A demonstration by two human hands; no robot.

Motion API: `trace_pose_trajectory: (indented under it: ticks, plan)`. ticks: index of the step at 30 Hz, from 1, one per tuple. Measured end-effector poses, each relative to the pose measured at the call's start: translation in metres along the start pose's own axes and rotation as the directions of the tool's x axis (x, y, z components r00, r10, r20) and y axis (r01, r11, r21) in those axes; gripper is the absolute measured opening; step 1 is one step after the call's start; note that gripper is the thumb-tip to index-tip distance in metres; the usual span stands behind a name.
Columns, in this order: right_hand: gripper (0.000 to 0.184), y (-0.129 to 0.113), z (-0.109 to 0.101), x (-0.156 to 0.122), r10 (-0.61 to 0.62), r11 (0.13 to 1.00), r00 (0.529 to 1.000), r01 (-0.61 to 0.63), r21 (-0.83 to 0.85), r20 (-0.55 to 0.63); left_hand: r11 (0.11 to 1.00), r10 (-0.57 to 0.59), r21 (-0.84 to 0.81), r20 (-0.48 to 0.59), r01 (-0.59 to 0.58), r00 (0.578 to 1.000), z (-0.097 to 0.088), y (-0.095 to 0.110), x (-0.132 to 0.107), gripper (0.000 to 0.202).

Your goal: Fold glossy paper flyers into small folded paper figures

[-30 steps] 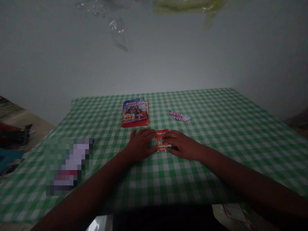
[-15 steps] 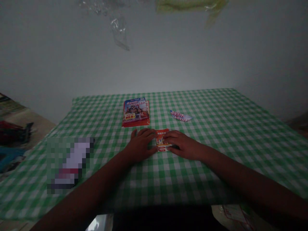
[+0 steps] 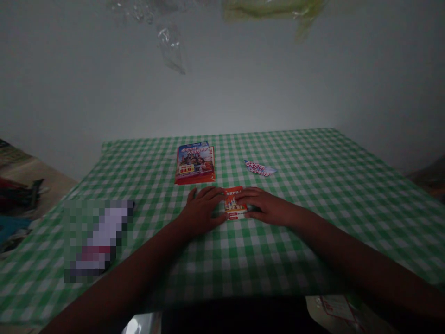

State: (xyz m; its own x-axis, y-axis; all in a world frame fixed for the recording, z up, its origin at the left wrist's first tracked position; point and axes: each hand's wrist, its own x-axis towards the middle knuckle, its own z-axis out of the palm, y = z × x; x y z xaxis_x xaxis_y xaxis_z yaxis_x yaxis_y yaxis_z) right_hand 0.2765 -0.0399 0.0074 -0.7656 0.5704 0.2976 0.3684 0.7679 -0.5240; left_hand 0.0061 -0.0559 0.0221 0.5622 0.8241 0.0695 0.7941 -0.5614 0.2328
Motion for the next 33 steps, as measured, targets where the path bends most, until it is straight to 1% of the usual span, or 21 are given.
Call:
trace_pose_trajectory:
  ticks: [3,6,9,12,14,15,17,19,22,27,30,31,33]
  plan:
    - [0.046,-0.001,-0.005,-0.002,0.051,0.998,0.999,-0.050,-0.030,0.004,1.000,0.008,-0.006,0.001,-0.008,1.000,0.000,0.001,0.001,0.049]
    - [0.043,-0.002,-0.008,-0.001,0.043,0.999,0.999,-0.042,-0.028,0.014,1.000,0.008,-0.008,-0.012,-0.008,1.000,-0.001,0.003,0.002,0.049]
    - [0.036,-0.006,-0.012,0.002,0.030,0.999,0.999,-0.030,-0.033,0.027,1.000,0.004,-0.007,-0.040,-0.005,0.999,-0.001,0.007,0.002,0.047]
    - [0.025,-0.016,-0.014,0.005,0.014,0.999,0.998,-0.012,-0.033,0.054,1.000,0.000,-0.020,-0.048,-0.001,0.999,0.000,0.009,0.001,0.046]
    - [0.022,-0.024,-0.012,0.006,0.044,0.998,0.998,-0.041,-0.055,0.053,1.000,-0.002,-0.031,-0.045,0.001,0.999,0.002,0.009,0.001,0.051]
    - [0.025,-0.027,-0.009,0.007,0.072,0.995,0.997,-0.069,-0.074,0.038,0.999,-0.003,-0.035,-0.042,0.002,0.999,0.003,0.009,0.001,0.056]
    - [0.045,-0.030,-0.001,0.006,0.125,0.985,0.992,-0.126,-0.114,-0.017,0.999,-0.013,-0.042,-0.035,0.011,0.999,0.005,0.010,0.002,0.065]
    - [0.062,-0.029,0.007,0.005,0.163,0.978,0.985,-0.170,-0.124,-0.061,0.998,-0.025,-0.050,-0.029,0.023,0.999,0.006,0.010,0.003,0.068]
    - [0.074,-0.022,0.015,0.004,0.242,0.957,0.964,-0.256,-0.140,-0.108,0.998,-0.030,-0.059,-0.022,0.029,0.999,0.005,0.011,0.004,0.069]
    - [0.098,-0.010,0.021,0.002,0.389,0.884,0.907,-0.417,-0.212,-0.162,0.998,-0.040,-0.058,0.003,0.040,0.999,0.004,0.011,0.005,0.070]
    - [0.102,-0.002,0.024,0.002,0.430,0.865,0.888,-0.457,-0.206,-0.165,0.997,-0.043,-0.059,0.016,0.044,0.999,0.004,0.011,0.006,0.072]
    - [0.100,0.001,0.024,0.002,0.435,0.863,0.884,-0.464,-0.200,-0.171,0.997,-0.043,-0.059,0.020,0.044,0.999,0.004,0.011,0.007,0.071]
    - [0.089,0.010,0.024,0.001,0.445,0.850,0.868,-0.487,-0.201,-0.220,0.997,-0.039,-0.059,0.025,0.041,0.999,0.004,0.011,0.007,0.070]
